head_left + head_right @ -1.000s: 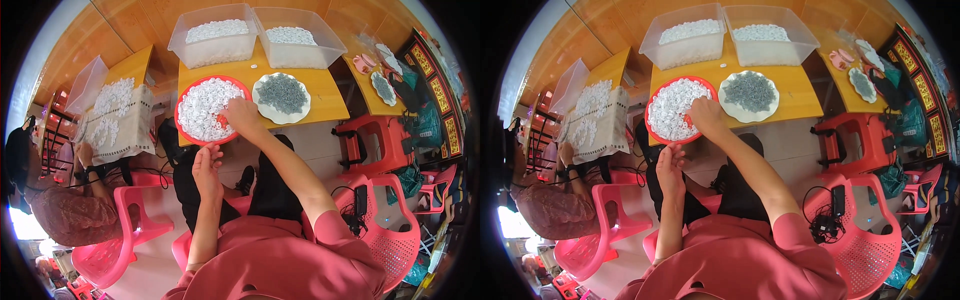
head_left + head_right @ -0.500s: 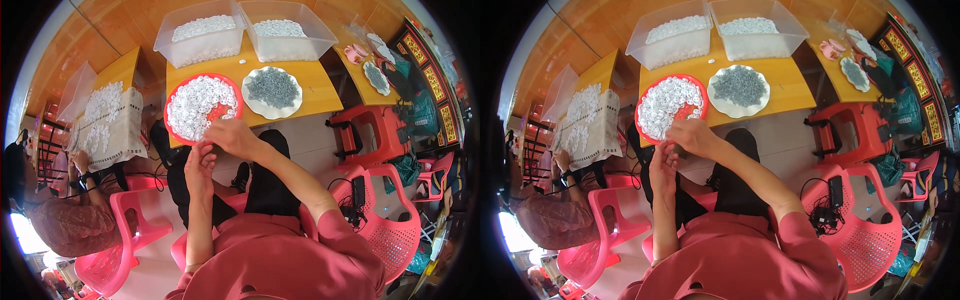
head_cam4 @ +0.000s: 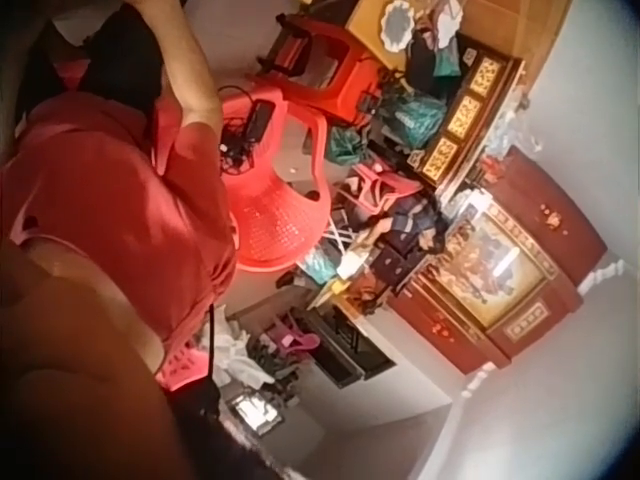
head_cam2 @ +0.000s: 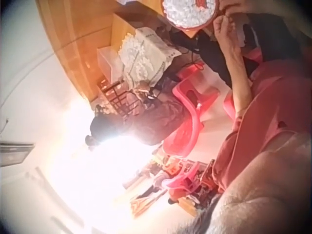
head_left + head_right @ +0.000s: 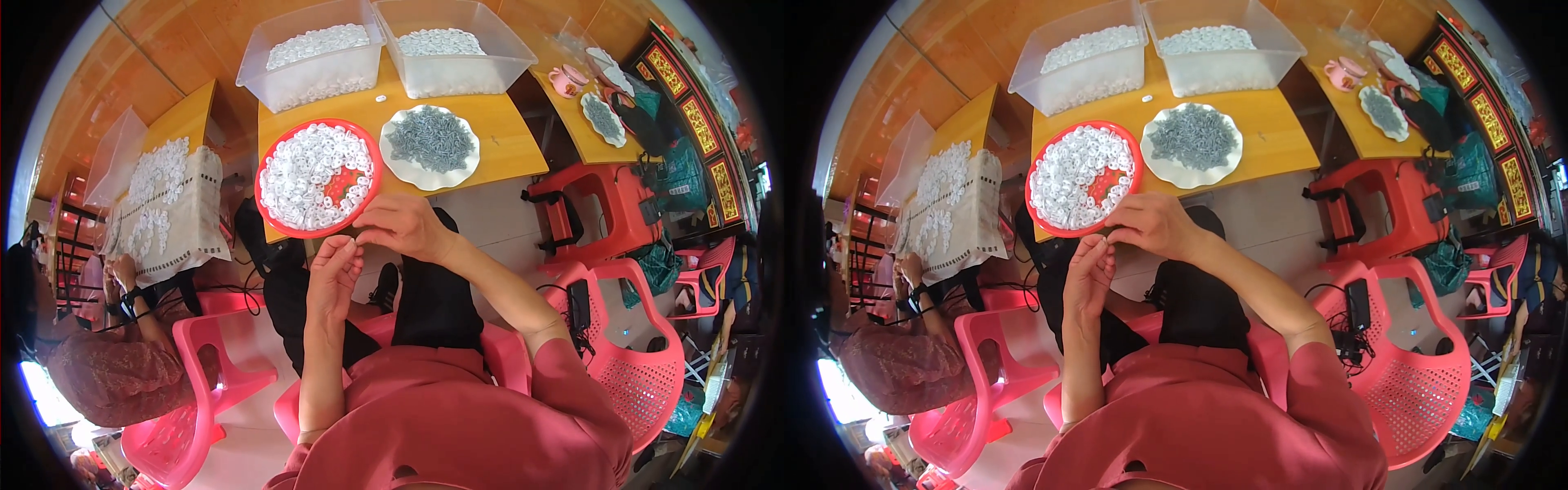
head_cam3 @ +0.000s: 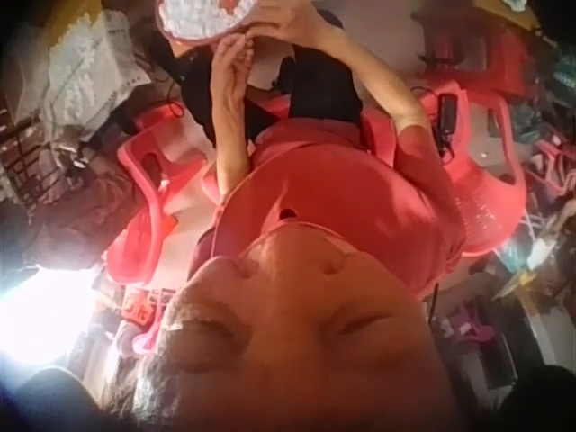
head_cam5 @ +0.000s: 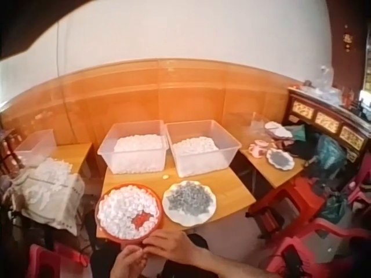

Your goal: Manually assembling small white and grey plastic components in a manufacturing environment.

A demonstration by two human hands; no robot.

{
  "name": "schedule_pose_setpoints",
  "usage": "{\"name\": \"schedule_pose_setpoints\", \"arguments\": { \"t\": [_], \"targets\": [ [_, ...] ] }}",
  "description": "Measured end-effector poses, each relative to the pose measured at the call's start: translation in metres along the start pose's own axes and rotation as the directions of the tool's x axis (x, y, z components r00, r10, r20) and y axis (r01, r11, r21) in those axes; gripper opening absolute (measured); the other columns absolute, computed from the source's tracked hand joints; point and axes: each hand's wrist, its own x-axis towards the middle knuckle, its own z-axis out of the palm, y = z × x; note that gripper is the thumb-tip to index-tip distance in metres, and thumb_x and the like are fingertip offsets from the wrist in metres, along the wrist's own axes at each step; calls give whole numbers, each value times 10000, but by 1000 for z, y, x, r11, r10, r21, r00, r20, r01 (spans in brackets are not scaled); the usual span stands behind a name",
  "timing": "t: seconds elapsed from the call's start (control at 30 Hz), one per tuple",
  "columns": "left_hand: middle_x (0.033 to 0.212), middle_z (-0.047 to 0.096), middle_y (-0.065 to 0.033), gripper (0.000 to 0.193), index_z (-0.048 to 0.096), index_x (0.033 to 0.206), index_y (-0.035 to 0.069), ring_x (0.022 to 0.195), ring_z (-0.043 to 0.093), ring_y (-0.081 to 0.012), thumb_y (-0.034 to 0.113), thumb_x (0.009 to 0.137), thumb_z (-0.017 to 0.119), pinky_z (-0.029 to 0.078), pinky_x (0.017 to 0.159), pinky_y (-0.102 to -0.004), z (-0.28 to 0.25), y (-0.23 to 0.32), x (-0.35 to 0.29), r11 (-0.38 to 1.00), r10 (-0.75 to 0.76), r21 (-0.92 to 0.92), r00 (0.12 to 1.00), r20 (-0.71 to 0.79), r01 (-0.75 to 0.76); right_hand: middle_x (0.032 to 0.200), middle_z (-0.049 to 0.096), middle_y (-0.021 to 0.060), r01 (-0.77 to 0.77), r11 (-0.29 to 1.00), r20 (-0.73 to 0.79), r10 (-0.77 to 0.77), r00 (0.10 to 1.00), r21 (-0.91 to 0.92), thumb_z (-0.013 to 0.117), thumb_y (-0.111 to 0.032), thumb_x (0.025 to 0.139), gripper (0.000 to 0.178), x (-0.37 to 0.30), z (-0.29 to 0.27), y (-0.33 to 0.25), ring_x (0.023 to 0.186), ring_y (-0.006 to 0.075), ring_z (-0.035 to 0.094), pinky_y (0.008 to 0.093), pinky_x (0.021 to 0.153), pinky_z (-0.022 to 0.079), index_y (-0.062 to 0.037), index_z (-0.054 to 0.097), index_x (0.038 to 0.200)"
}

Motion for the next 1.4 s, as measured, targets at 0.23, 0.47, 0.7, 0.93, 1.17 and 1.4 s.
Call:
{"name": "schedule_pose_setpoints", "arguments": {
  "t": [0.23, 0.47, 0.7, 0.93, 1.17, 1.4],
  "targets": [
    [816, 641, -49, 158, 610, 992, 50, 693, 596, -91, 49, 834, 629, 478, 638, -183, 0, 3, -2, 998, 22, -58, 1000, -7, -22, 762, 564, 103, -310, 860, -100, 296, 950, -406, 616, -119, 780, 58, -1, -32, 80, 711, 314, 583, 406, 621, 463, -62, 610, 772],
    [826, 644, -49, 157, 619, 988, 44, 718, 603, -93, 51, 832, 637, 483, 649, -185, -4, 4, -4, 998, 17, -57, 1000, -10, -17, 779, 566, 99, -240, 795, 73, 335, 939, -558, 605, -117, 765, 53, 11, -45, 111, 725, 315, 588, 430, 639, 460, -66, 611, 751],
    [830, 646, -48, 156, 621, 990, 47, 736, 611, -96, 50, 835, 635, 486, 659, -187, -5, 5, -3, 997, 24, -68, 1000, -19, -25, 765, 564, 84, -152, 772, 163, 315, 935, -618, 609, -123, 754, 75, 13, -41, 120, 721, 302, 580, 415, 614, 434, -85, 622, 690],
    [836, 643, -42, 163, 622, 996, 49, 750, 611, -99, 51, 834, 638, 487, 667, -192, -5, 4, -3, 996, 33, -77, 999, -15, -34, 786, 584, 79, -193, 769, 201, 385, 901, -610, 600, -173, 758, 91, 14, -47, 118, 774, 288, 591, 422, 656, 430, -97, 639, 729],
    [838, 643, -45, 167, 619, 1002, 51, 742, 607, -98, 54, 836, 637, 485, 661, -193, -2, 2, -5, 997, 28, -73, 999, -18, -29, 830, 601, 83, -308, 752, 262, 533, 805, -583, 598, -167, 745, 84, 20, -54, 117, 854, 285, 593, 418, 753, 445, -92, 633, 758],
    [840, 644, -55, 171, 614, 1006, 51, 721, 601, -96, 61, 837, 636, 482, 659, -194, 0, 2, -7, 998, 30, -53, 999, -13, -31, 836, 601, 95, -198, 788, 271, 418, 867, -583, 595, -155, 751, 78, 16, -52, 113, 852, 293, 592, 414, 752, 444, -88, 634, 755]
  ]
}}
